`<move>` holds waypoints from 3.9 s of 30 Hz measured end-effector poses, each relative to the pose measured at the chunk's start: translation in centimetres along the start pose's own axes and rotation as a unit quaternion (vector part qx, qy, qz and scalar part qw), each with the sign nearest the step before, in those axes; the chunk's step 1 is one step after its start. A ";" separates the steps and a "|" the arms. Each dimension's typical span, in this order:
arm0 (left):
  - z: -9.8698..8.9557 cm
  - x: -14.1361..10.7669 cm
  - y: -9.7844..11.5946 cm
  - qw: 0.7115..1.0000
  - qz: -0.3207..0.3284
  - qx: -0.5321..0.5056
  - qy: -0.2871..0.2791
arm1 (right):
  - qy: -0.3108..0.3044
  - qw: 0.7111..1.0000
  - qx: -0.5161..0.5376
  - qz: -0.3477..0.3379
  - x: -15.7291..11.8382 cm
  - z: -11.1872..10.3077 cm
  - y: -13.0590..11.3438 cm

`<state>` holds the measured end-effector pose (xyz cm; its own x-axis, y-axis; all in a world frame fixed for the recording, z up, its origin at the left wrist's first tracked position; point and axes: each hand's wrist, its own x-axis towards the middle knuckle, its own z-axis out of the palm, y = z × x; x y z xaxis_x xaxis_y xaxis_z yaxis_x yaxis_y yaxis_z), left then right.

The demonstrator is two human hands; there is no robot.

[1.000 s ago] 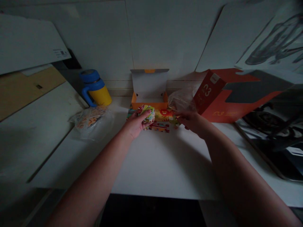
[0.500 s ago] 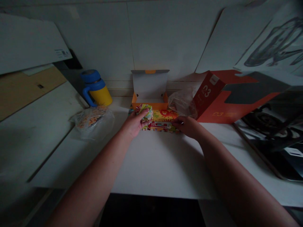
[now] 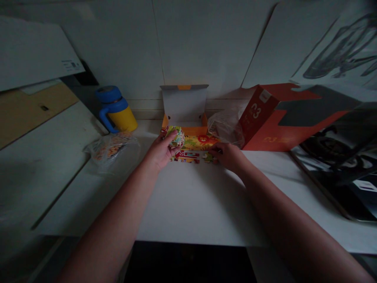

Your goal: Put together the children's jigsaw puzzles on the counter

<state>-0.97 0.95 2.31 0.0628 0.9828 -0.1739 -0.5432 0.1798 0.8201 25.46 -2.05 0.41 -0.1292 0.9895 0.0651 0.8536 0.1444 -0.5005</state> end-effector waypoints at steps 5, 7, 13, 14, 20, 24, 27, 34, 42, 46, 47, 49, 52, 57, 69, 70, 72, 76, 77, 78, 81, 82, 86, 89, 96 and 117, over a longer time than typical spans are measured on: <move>-1.1 0.7 2.2 0.998 0.042 -0.051 0.016 | -0.014 0.998 -0.046 -0.036 -0.2 -0.8 1.0; -1.5 0.9 2.8 0.996 0.050 -0.066 0.026 | -0.038 0.995 -0.055 -0.077 -0.4 -1.0 1.3; -1.8 1.0 2.9 0.995 0.055 -0.076 0.043 | -0.075 0.989 -0.076 -0.105 -0.9 -1.4 0.9; -1.7 1.0 2.8 0.995 0.054 -0.073 0.040 | -0.075 0.989 -0.077 -0.106 -0.9 -1.3 0.6; -1.6 0.8 2.6 0.996 0.049 -0.070 0.029 | -0.080 0.988 -0.075 -0.112 -1.0 -0.7 -0.5; -1.6 0.8 2.7 0.995 0.053 -0.076 0.034 | -0.074 0.986 -0.083 -0.123 -1.0 -0.6 -0.2; -1.6 0.8 2.7 0.994 0.055 -0.081 0.037 | -0.073 0.988 -0.068 -0.117 -1.0 -0.6 -0.2; -1.7 0.9 2.7 0.995 0.055 -0.075 0.037 | -0.073 0.988 -0.054 -0.125 -1.1 -0.9 -0.2; -1.6 0.7 2.8 0.996 0.056 -0.065 0.039 | -0.084 0.989 -0.043 -0.116 -1.0 -1.0 0.3; -1.5 0.7 2.8 0.996 0.055 -0.062 0.041 | -0.090 0.988 -0.048 -0.120 -1.1 -1.1 0.1; -1.5 0.7 2.8 0.996 0.055 -0.062 0.040 | -0.091 0.988 -0.049 -0.117 -1.1 -1.1 0.1; -1.5 0.7 2.8 0.996 0.053 -0.061 0.040 | -0.094 0.988 -0.051 -0.114 -1.0 -1.2 0.3; -1.5 0.7 2.8 0.996 0.052 -0.060 0.041 | -0.096 0.987 -0.049 -0.118 -0.9 -1.3 0.9; -1.5 0.7 2.7 0.996 0.056 -0.060 0.036 | -0.091 0.987 -0.049 -0.123 -0.8 -1.3 1.3; -1.4 0.6 2.1 0.998 0.038 -0.044 0.030 | -0.074 0.986 -0.063 -0.135 -1.0 0.0 -0.6; -1.2 0.5 2.0 0.998 0.038 -0.040 0.029 | -0.070 0.986 -0.061 -0.137 -1.0 0.2 -0.7; -0.9 0.3 1.7 0.999 0.036 -0.030 0.027 | -0.064 0.986 -0.060 -0.139 -0.8 0.7 -0.8; -0.3 -0.1 0.6 1.000 0.023 -0.001 0.013 | -0.053 0.988 -0.047 -0.139 -0.5 1.5 -0.9; -0.1 -0.2 0.2 1.000 0.020 0.011 0.009 | -0.042 0.989 -0.036 -0.138 -0.5 1.6 -0.9; 0.0 -0.3 -0.3 1.000 0.017 0.024 0.006 | -0.021 0.990 -0.018 -0.135 -0.5 1.5 -1.1; 0.6 -0.9 -1.7 0.998 0.008 0.067 -0.006 | 0.071 0.986 0.091 -0.124 -0.8 1.1 -1.9; 0.9 -1.2 -2.2 0.996 0.001 0.085 -0.009 | 0.095 0.978 0.145 -0.120 -1.0 0.9 -2.3; 1.7 -2.1 -3.7 0.987 -0.006 0.136 -0.084 | 0.092 0.932 0.338 -0.097 -1.3 0.9 -3.3; 1.8 -2.3 -4.3 0.981 0.018 0.152 -0.117 | 0.059 0.911 0.401 -0.078 -1.1 1.2 -3.2; 1.0 -1.6 -4.8 0.973 0.039 0.188 -0.127 | -0.024 0.888 0.458 -0.012 -0.8 1.6 -2.5; -0.3 -0.1 -2.2 0.994 0.018 0.107 -0.017 | 0.030 0.999 0.008 0.010 -0.1 -3.3 3.1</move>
<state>-0.05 0.46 0.37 0.0758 0.9891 -0.1266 -0.3556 0.1454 0.9233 29.77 -1.68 1.66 -0.0813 0.9911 0.1057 0.8470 0.1246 -0.5168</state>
